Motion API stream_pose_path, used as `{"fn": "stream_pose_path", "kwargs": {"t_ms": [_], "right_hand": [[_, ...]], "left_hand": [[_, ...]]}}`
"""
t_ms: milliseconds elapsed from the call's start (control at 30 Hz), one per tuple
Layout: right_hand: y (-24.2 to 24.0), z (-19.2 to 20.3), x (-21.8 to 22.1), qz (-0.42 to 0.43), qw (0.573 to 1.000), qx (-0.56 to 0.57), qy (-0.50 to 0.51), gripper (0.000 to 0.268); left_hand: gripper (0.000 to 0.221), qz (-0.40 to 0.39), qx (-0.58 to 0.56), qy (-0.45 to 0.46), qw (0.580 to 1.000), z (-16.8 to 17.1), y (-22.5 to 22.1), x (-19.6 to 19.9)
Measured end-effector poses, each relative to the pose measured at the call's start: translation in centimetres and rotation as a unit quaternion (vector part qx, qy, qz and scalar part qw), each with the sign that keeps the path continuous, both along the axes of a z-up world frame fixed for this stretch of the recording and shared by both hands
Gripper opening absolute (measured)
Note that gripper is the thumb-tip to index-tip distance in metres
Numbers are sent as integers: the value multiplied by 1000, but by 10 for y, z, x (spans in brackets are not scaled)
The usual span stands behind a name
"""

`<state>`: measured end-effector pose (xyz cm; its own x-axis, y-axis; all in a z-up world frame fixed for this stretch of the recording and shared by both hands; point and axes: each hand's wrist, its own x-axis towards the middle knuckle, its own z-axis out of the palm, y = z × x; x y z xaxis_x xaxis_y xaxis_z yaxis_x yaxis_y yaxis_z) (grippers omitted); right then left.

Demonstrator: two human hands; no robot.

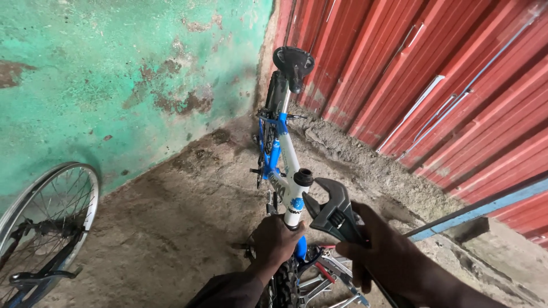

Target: Disassembling the handlebars and headset of a bicycle using a multi-tool and an adjustable wrench.

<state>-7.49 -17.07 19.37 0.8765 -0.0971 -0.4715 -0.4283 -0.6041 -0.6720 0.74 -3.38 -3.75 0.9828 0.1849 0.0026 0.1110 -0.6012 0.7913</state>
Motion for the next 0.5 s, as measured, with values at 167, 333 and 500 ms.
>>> {"fn": "stream_pose_path", "kwargs": {"t_ms": [167, 333, 500], "right_hand": [[7, 20, 7, 44, 998, 42, 20, 18], [9, 15, 23, 19, 993, 111, 40, 9], [19, 17, 25, -16, 987, 153, 42, 14]], "left_hand": [[46, 7, 7, -6, 1000, -10, -4, 4], [49, 5, 1, 25, 1000, -3, -4, 3], [50, 19, 0, 25, 1000, -5, -4, 5]]}}
